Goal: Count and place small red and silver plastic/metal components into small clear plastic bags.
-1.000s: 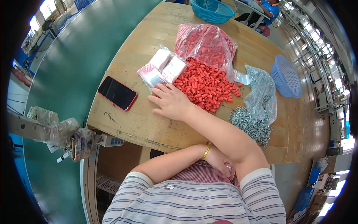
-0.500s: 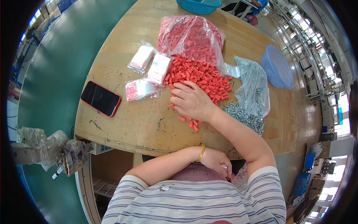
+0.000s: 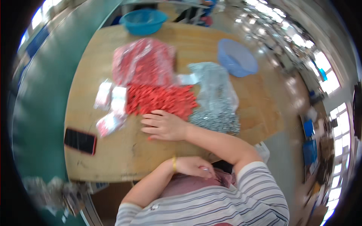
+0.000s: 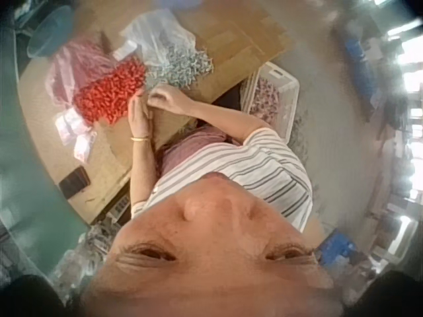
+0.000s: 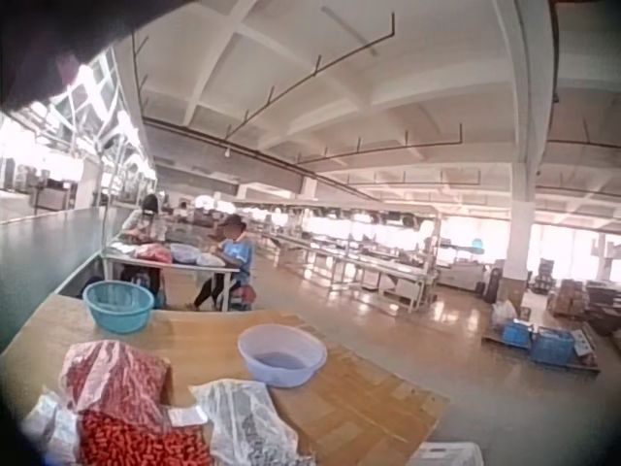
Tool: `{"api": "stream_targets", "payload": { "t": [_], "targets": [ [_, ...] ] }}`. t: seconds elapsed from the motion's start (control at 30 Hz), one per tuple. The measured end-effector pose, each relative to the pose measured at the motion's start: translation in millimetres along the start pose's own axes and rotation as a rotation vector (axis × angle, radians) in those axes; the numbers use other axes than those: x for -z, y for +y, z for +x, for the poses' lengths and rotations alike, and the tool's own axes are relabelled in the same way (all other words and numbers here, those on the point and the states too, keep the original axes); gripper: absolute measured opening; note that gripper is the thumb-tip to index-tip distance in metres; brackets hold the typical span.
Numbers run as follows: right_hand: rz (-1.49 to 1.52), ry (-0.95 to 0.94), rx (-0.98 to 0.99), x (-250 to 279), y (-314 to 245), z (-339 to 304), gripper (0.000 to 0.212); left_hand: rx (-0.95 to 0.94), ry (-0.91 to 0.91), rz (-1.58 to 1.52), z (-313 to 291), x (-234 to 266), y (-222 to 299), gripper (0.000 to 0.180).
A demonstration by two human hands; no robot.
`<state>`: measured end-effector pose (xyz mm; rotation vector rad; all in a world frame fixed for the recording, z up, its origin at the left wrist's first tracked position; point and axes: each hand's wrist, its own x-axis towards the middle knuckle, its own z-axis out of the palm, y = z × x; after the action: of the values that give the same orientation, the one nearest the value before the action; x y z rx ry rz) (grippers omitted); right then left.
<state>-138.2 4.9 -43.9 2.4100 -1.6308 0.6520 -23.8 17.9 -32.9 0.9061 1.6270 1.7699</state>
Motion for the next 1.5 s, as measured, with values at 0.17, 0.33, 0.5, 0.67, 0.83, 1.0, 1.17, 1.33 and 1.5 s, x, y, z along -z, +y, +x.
{"api": "stream_targets", "payload": {
  "t": [0.17,0.33,0.5,0.67,0.83,1.0,1.17,1.33,1.5],
  "targets": [
    [-0.046,0.188,-0.157,13.3,6.7,1.0,0.023,0.102,0.363,-0.457,-26.8,6.4,-17.8,0.023],
    [0.380,0.676,-0.857,48.7,-15.9,-58.7,0.014,-0.254,0.922,-0.652,-18.0,16.1,-14.3,0.022],
    [0.522,0.679,-0.971,49.6,-81.6,-94.1,0.012,-0.165,1.268,-0.346,-8.0,18.5,-10.1,0.025],
    [0.556,0.711,-0.929,36.8,-96.8,-109.9,0.010,-0.113,1.037,-0.163,1.1,11.6,-15.3,0.026],
    [0.760,0.924,-1.057,24.9,-90.3,-119.1,0.010,-0.050,1.179,-0.258,18.6,5.8,2.3,0.018],
    [0.810,0.932,-1.069,22.2,-92.9,-122.5,0.013,-0.024,1.238,-0.255,2.5,11.2,-20.2,0.010],
    [1.028,0.850,-1.050,40.9,-99.1,-111.9,0.011,0.136,1.279,-0.208,-4.4,-0.4,-10.9,0.009],
    [0.979,0.992,-1.189,42.0,-97.9,-122.4,0.010,0.006,1.206,-0.336,2.3,8.5,-7.6,0.012],
    [1.006,1.023,-1.156,35.2,-93.7,-123.3,0.010,0.037,1.202,-0.395,3.8,8.8,-14.3,0.016]
  ]
}}
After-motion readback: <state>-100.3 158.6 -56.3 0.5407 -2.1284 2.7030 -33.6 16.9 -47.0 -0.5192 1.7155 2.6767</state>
